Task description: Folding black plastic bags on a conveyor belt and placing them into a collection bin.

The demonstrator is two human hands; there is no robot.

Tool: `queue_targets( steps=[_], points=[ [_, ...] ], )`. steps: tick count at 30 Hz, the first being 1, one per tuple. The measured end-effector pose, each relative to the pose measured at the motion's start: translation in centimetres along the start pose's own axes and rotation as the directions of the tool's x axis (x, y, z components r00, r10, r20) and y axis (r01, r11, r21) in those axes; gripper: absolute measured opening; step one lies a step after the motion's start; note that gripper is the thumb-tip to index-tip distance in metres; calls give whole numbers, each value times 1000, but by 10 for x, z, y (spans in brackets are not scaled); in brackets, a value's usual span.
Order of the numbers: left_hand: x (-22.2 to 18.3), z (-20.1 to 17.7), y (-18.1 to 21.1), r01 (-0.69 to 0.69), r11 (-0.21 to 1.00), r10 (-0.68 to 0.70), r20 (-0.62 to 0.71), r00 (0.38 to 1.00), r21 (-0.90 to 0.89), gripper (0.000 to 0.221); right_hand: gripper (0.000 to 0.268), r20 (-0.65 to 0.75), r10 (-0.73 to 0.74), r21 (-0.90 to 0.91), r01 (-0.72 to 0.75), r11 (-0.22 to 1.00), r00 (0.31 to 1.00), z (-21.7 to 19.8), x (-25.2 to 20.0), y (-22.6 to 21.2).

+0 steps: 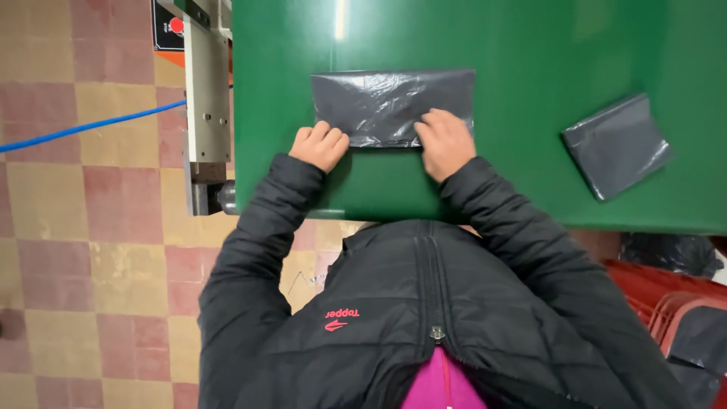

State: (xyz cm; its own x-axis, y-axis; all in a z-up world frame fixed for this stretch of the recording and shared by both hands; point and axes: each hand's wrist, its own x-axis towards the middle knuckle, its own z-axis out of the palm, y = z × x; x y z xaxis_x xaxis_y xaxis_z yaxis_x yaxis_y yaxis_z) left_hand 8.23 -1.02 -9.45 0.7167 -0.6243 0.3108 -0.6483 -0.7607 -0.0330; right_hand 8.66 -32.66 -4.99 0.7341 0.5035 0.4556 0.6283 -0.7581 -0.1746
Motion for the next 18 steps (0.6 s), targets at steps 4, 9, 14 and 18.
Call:
queue_targets(
  steps=[4, 9, 14, 18],
  points=[
    [41, -6, 23, -54, 993, 87, 355, 931, -102, 8, 38, -36, -114, 179, 119, 977, 993, 19, -2, -28],
    [98, 44, 22, 224, 528, 172, 361, 917, -819, 27, 27, 224, -16, 564, -116, 817, 975, 51, -72, -15],
    [103, 128, 2, 461, 237, 38, 482, 875, -855, 33, 33, 424, 544, 803, -579, 145, 724, 96, -113, 9],
    [119, 115, 8, 408, 429, -140, 387, 911, -806, 40, 41, 495, 657, 856, -192, -479, 569, 72, -87, 10]
  ],
)
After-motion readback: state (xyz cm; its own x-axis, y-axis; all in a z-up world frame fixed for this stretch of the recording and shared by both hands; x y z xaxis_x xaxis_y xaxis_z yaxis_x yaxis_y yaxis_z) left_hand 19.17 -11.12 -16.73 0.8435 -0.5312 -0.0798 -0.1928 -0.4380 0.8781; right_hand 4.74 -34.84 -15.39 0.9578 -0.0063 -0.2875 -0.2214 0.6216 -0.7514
